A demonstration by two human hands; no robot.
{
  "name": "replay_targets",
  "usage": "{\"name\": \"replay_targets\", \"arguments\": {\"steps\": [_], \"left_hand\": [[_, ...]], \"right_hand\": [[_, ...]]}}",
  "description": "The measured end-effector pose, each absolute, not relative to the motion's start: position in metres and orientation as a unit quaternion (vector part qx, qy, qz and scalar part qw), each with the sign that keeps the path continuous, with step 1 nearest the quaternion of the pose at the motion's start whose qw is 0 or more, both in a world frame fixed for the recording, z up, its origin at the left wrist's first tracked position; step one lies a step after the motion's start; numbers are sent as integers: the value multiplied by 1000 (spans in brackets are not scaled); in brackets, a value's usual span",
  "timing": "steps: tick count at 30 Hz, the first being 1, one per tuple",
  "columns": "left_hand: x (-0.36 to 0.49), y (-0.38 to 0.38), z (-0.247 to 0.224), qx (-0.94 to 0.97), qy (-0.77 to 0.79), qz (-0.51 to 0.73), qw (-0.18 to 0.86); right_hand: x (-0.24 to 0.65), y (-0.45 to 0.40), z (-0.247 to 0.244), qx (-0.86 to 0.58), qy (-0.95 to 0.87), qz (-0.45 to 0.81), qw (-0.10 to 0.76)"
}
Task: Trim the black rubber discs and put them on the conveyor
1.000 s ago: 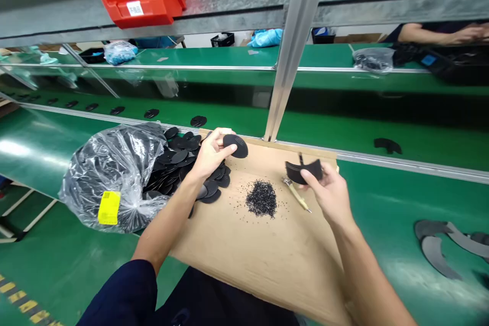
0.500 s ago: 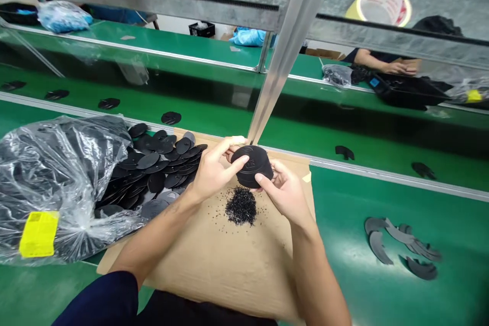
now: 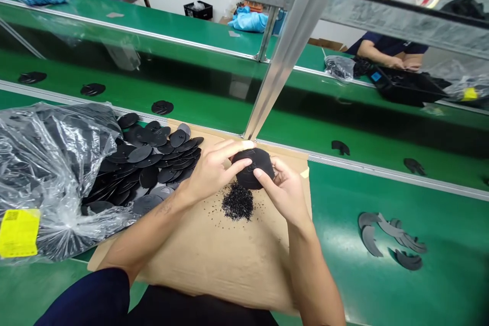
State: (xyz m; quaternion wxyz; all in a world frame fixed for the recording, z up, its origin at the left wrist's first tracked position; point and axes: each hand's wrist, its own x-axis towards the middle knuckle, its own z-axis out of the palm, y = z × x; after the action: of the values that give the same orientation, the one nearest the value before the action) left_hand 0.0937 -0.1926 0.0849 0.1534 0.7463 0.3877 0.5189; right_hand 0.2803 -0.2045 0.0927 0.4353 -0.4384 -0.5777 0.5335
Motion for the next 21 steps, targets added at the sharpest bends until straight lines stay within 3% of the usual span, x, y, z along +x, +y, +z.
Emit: {"name": "replay_targets", "arguments": {"steps": [9,16,21], "left_hand": [[98,-200,88,752,373,526,138],[98,-207,94,733,329,542,244],[94,-211,102,748,300,542,239]], "right_hand": [[282,-210,96,-459,-642,422,447],[287,-213,101,-393,-746,310,439],[290,-211,98,-333,-781,262,458]]}}
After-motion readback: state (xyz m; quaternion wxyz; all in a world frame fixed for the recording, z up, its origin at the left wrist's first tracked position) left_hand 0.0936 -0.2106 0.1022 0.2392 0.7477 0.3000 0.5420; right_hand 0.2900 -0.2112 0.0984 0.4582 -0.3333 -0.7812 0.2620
